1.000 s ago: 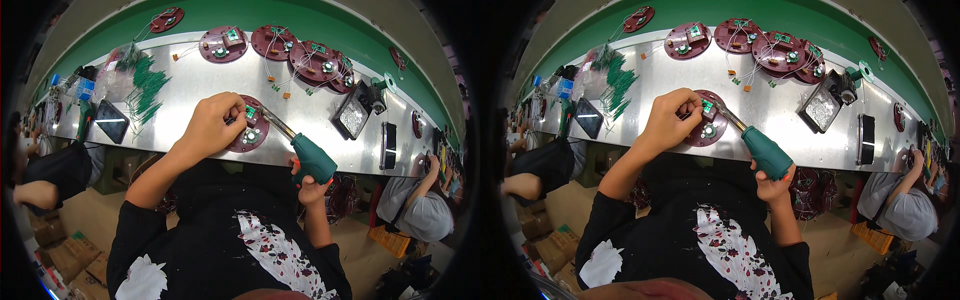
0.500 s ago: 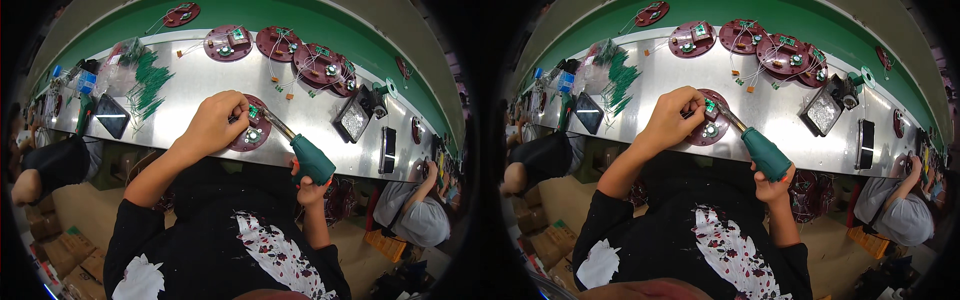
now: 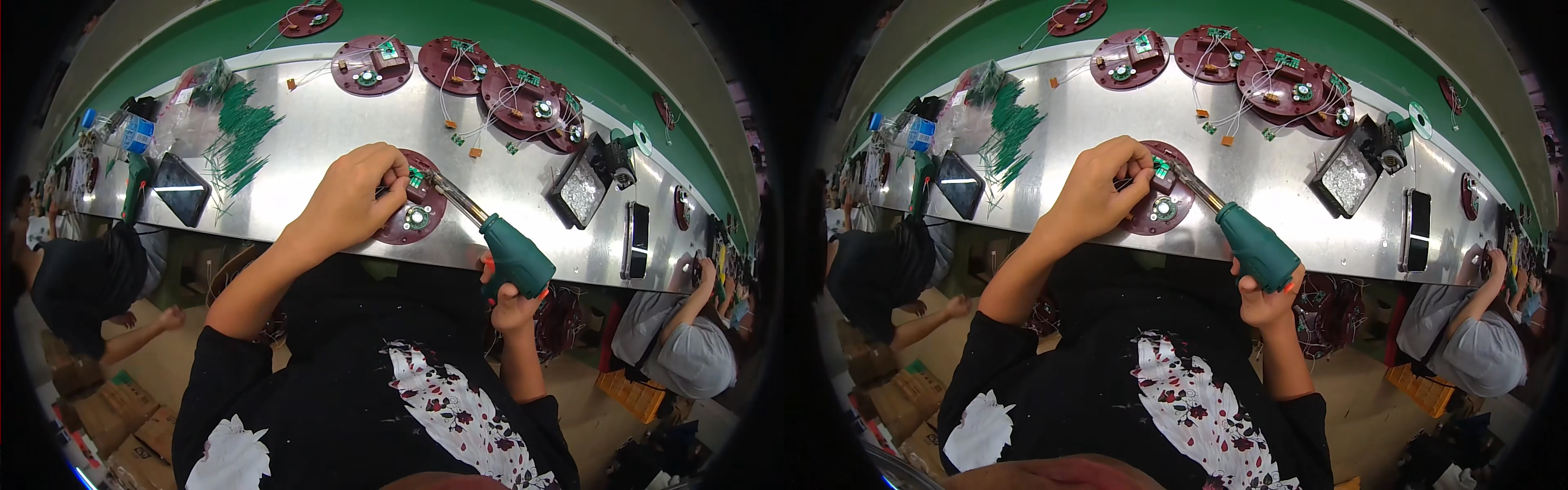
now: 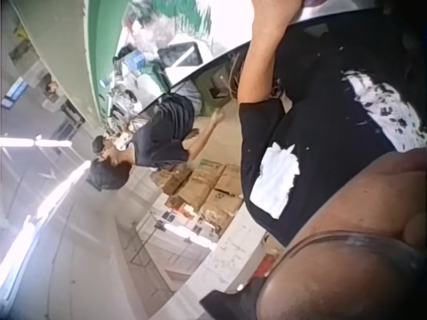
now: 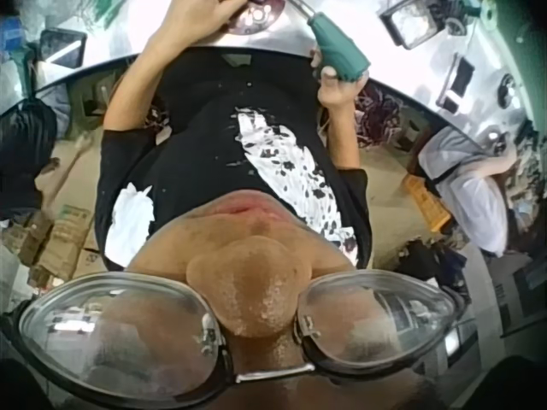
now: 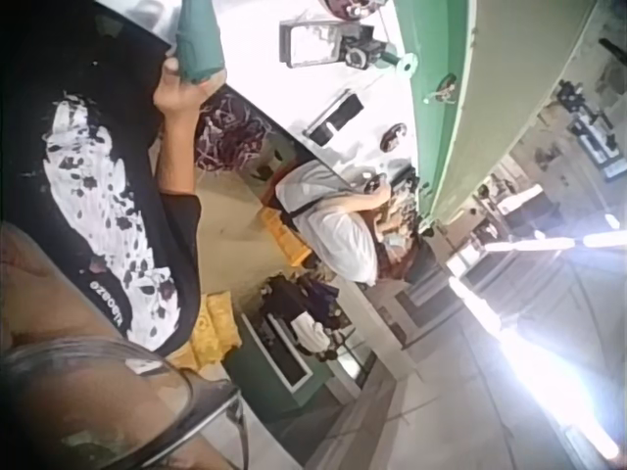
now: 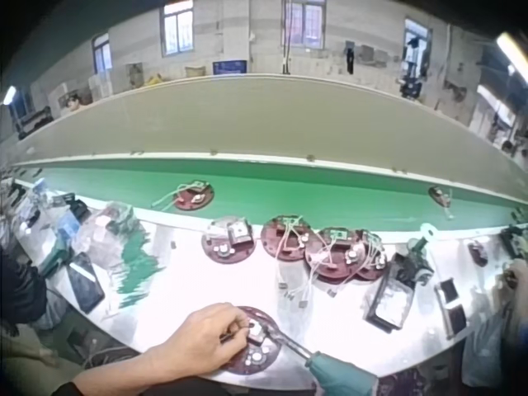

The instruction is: Soldering wires onto circular printed circuit boards on a factory assembly line.

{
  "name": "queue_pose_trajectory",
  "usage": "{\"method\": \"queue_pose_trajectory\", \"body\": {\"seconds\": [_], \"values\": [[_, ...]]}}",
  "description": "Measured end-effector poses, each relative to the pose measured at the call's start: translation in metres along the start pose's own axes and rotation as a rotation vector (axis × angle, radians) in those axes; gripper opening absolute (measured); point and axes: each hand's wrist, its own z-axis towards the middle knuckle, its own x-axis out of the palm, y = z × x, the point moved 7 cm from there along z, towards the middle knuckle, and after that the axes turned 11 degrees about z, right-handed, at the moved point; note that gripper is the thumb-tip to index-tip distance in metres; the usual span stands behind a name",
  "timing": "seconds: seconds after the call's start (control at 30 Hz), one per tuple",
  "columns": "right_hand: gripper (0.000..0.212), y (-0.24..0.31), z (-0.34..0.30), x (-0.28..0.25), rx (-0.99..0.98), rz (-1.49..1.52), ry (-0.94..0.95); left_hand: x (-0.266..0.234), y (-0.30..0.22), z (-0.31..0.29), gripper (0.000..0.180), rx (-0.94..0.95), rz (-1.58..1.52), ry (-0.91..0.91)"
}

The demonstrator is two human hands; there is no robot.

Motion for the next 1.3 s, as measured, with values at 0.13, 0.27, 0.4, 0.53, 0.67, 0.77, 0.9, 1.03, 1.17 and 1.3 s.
{"method": "queue_pose_trajectory", "body": {"seconds": [0.13,0.27,0.4,0.53,0.67,0.77,0.9,1.03,1.17,1.3], "values": [[0.080,0.000,0.001,0.001,-0.024,0.015,-0.042,-0.001,-0.001,0.002,0.011,-0.014,-0.012,0.007],[0.081,-0.001,-0.001,0.001,-0.047,0.021,-0.067,0.000,0.000,0.003,0.010,-0.026,-0.018,0.002],[0.082,-0.001,-0.002,-0.002,-0.030,0.001,-0.044,-0.001,-0.001,0.002,0.010,-0.034,0.011,-0.017],[0.083,-0.002,-0.003,-0.002,-0.019,-0.009,-0.053,-0.001,-0.002,0.001,0.009,-0.025,0.026,-0.024],[0.084,-0.002,-0.004,-0.002,-0.009,-0.002,-0.063,0.000,-0.002,0.001,0.009,-0.034,0.032,-0.020],[0.085,-0.004,-0.005,-0.004,-0.005,0.001,-0.059,0.001,-0.003,0.001,0.009,-0.024,0.058,-0.026],[0.085,-0.002,-0.004,-0.003,-0.007,-0.001,-0.056,0.001,-0.003,0.000,0.010,-0.016,0.090,-0.033],[0.086,-0.003,-0.004,-0.003,-0.011,0.003,-0.074,0.001,-0.006,-0.002,0.013,-0.038,0.090,-0.033],[0.086,-0.004,-0.008,-0.003,-0.024,0.023,-0.101,0.000,-0.005,-0.002,0.015,-0.057,0.064,-0.024],[0.087,-0.006,-0.009,-0.004,-0.039,0.048,-0.126,0.001,-0.005,-0.004,0.015,-0.061,0.059,-0.023]]}}
